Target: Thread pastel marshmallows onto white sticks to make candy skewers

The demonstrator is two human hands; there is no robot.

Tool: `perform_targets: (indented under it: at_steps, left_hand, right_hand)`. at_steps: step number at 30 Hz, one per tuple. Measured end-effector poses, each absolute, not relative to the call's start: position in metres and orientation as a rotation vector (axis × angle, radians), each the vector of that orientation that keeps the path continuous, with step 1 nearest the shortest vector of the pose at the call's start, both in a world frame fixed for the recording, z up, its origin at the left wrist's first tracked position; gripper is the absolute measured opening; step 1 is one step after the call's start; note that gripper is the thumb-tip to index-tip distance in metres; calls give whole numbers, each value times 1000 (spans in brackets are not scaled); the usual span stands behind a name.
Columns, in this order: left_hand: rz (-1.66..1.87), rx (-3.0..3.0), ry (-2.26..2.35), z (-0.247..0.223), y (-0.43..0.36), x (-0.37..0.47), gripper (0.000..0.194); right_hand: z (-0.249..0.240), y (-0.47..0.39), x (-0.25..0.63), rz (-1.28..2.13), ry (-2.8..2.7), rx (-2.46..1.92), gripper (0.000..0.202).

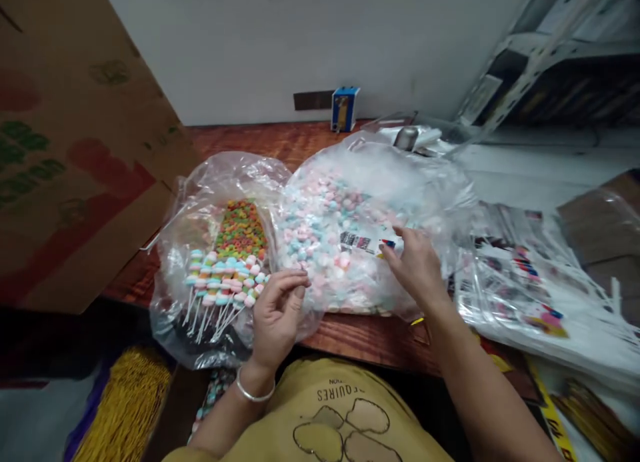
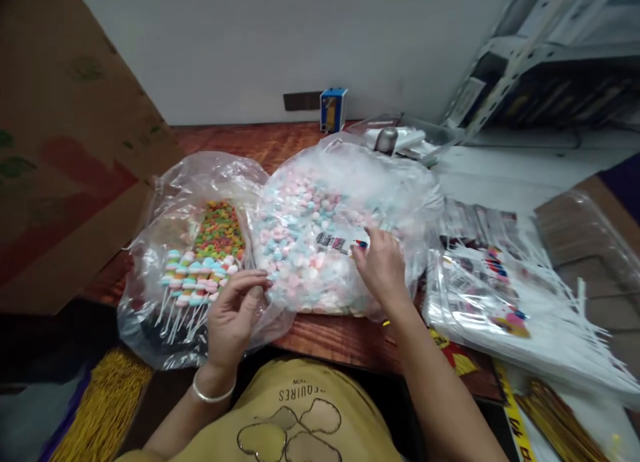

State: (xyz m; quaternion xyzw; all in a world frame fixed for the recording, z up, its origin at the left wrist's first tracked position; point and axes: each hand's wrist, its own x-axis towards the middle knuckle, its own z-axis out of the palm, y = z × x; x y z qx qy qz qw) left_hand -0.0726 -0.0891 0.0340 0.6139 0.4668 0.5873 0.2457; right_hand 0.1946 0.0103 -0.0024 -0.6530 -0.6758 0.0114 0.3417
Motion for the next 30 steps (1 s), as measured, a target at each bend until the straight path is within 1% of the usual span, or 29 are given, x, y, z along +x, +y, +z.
perform_targets:
  at_steps: [1,2,3,5,6,9,13,16,18,21,23,24,26,30]
  left_hand:
    - [1554,1675,1227,30,-85,-65,13]
    - [1513,1670,1188,27,-81,-59,13]
    - [1478,1663,1161,23,-77,-54,13]
    - [1424,1641,1138,16,-71,-45,13]
    - [1400,1620,1140,13,-69,-42,13]
    - [1315,1530,1156,8,-65,-35,13]
    - [1097,1338,1122,9,-62,-18,17]
    - [868,1099,980,8,-60,4,23]
    - [768,875,828,6,-58,21,37]
    - [754,593,566,6,-57,42,67]
    - [839,526,464,9,-58,50,78]
    - [905,513,462,11,-58,53,79]
    - [1047,482,543,15,-59,54,72]
    - [1184,385,799,17,-59,49,41]
  right_hand:
    - [-8,17,200,40,-1758,-1737,40]
    - [-13,21,203,61,-1762,-1757,40]
    - [-17,24,203,86,-1766,-1763,35]
    - [-21,24,200,121,-1772,-1755,18]
    - [-22,23,199,127,-1776,-1749,16]
    - [-20,19,198,58,-1801,-1721,26]
    - [-8,14,202,-192,-1756,-1634,28]
    - [8,3,202,-202,-1700,-1507,31]
    - [19,-10,199,-54,-1626,-1408,28]
    - [30,-34,194,317,-1432,-1389,23]
    - [34,-49,193,503,-1332,-1415,21]
    - [34,-55,193,561,-1322,-1417,20]
    - [33,-65,193,625,-1357,-1395,18]
    - [23,-75,193,750,-1415,-1346,15]
